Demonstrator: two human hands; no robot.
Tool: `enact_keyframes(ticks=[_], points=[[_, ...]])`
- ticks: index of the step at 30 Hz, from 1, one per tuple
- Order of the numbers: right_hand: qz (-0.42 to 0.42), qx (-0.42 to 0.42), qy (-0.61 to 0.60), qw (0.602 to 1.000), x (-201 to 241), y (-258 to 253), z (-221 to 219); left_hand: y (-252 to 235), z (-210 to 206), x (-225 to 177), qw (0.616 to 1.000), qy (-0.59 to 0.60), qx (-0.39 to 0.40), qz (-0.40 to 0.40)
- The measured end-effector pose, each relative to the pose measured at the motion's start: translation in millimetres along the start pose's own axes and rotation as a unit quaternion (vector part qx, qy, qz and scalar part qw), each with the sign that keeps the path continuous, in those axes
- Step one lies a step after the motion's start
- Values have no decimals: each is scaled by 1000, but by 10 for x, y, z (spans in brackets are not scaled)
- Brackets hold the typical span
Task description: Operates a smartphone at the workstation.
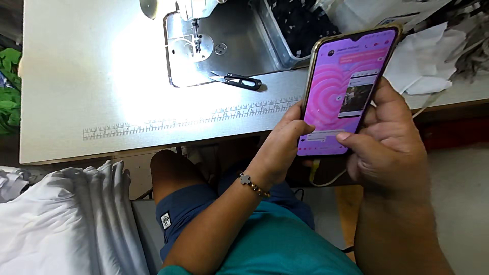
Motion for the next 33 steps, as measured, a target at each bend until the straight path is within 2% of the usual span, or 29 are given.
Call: enact_keyframes(ticks=[18, 33], points=[[-7, 6, -25, 1000, 52, -29, -12, -5, 6, -13, 1000, 3, 4, 2], [-8, -41, 3, 999, 19, -35, -43, -20, 4, -30, 1000, -1, 7, 3]])
Point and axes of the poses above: each hand's wrist, its own y-axis away from the middle knuckle, its own z-axis out of the back of the hand, x = y × z, the point moved 1 cm from there along -y, towards the middle knuckle, and after that the axes turned 5 degrees about x, right-handed, at the moved point
